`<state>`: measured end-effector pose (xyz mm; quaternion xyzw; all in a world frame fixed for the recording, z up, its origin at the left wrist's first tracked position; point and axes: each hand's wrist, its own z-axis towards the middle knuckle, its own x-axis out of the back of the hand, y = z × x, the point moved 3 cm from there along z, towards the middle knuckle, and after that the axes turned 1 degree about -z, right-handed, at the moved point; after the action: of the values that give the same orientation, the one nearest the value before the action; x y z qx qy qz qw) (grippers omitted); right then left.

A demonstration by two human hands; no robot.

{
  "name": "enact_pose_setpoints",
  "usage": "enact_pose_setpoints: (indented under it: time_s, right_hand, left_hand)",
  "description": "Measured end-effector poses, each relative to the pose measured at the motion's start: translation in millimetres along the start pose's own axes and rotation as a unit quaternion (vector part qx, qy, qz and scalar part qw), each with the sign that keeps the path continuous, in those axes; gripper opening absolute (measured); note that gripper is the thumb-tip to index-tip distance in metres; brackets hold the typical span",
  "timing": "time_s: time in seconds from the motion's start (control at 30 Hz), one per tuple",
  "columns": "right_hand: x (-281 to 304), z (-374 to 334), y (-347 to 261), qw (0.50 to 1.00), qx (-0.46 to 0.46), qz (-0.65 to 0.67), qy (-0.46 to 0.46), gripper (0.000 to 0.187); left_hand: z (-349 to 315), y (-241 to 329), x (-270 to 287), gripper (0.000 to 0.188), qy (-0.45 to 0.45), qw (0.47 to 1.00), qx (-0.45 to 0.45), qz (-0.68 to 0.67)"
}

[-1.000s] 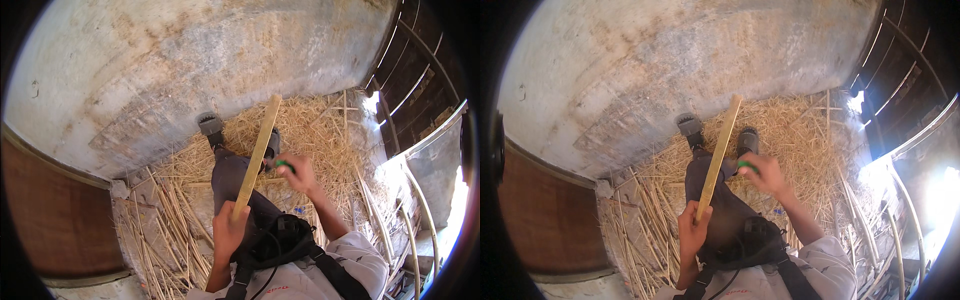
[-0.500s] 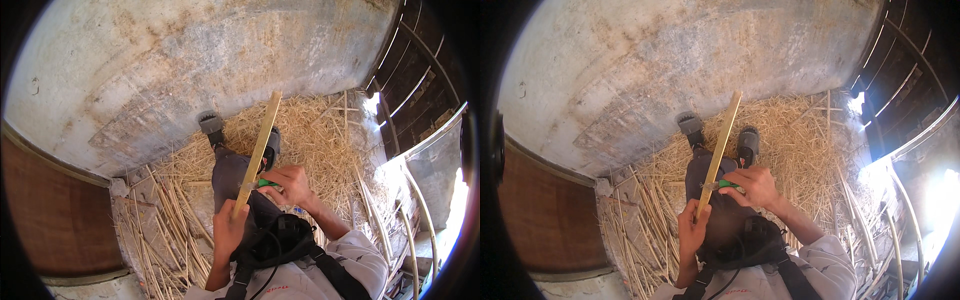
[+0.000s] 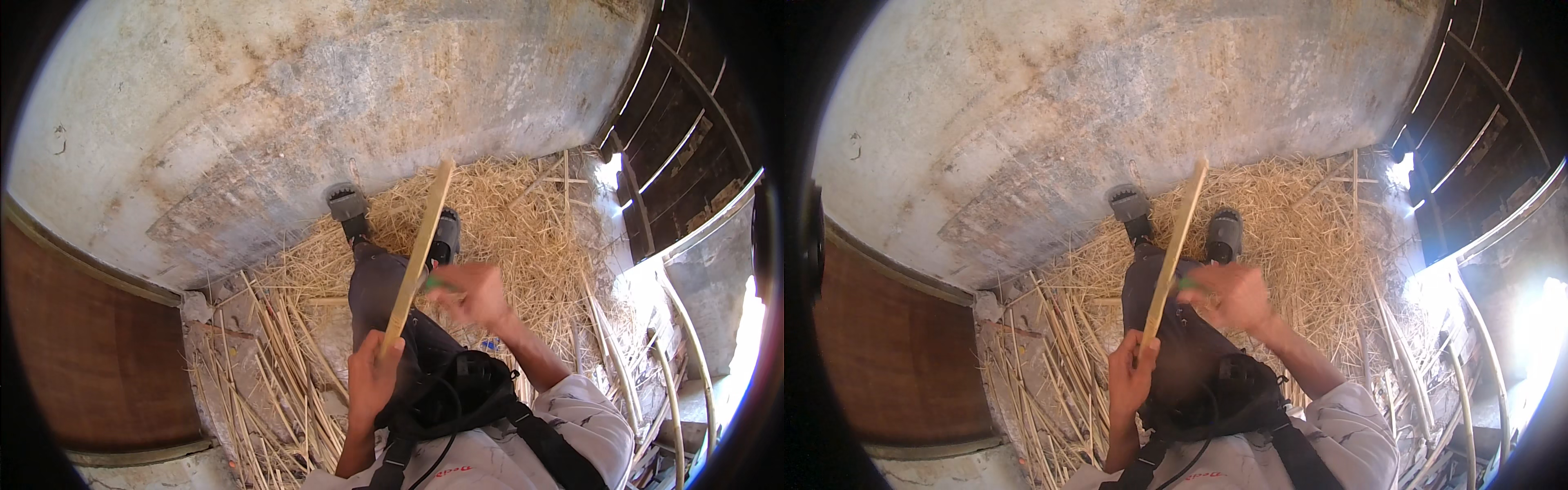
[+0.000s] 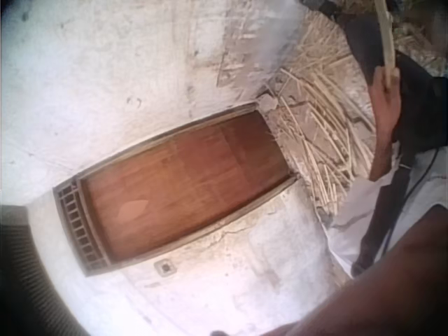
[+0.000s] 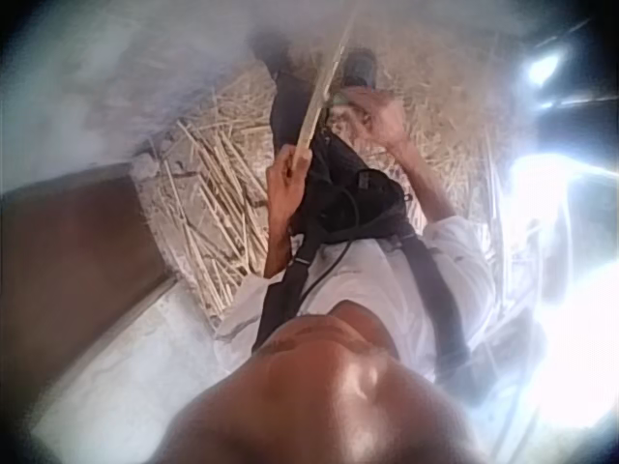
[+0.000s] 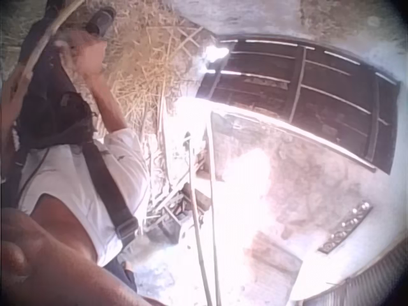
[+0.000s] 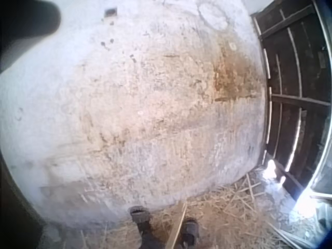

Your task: The person shaves a thin wooden stick using a utility knife while sitting on a floor covered in wood shavings.

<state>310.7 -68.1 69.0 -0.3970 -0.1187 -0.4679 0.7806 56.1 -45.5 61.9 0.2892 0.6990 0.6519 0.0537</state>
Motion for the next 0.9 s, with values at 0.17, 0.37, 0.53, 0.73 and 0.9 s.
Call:
enact_pose_setpoints:
  time_s: [0.17,0.37,0.53,0.73,0.9]
  right_hand:
    - [43.3,38.5,51.0,0.989,-0.141,-0.03,0.04,0.029]
    - [38.1,22.0,47.2,0.987,-0.141,0.08,0.015,0.032]
    - [13.7,1.1,12.0,0.973,-0.152,0.157,-0.071,0.036]
    - [-0.1,0.9,-13.9,0.961,-0.165,0.192,-0.114,0.036]
    - [-3.2,0.0,-9.9,0.963,-0.108,0.23,-0.093,0.031]
  left_hand:
    - [-26.4,-20.1,4.5,0.025,-0.05,0.999,-0.008,0.013]
    - [-7.4,-10.4,9.7,0.026,-0.014,0.999,0.0,-0.051]
    - [4.0,-7.3,0.1,0.035,-0.075,0.986,0.022,-0.146]
    - [8.5,-7.4,-7.9,0.04,-0.135,0.982,0.039,-0.124]
    - [8.5,-6.0,-8.9,0.04,-0.127,0.984,0.028,-0.121]
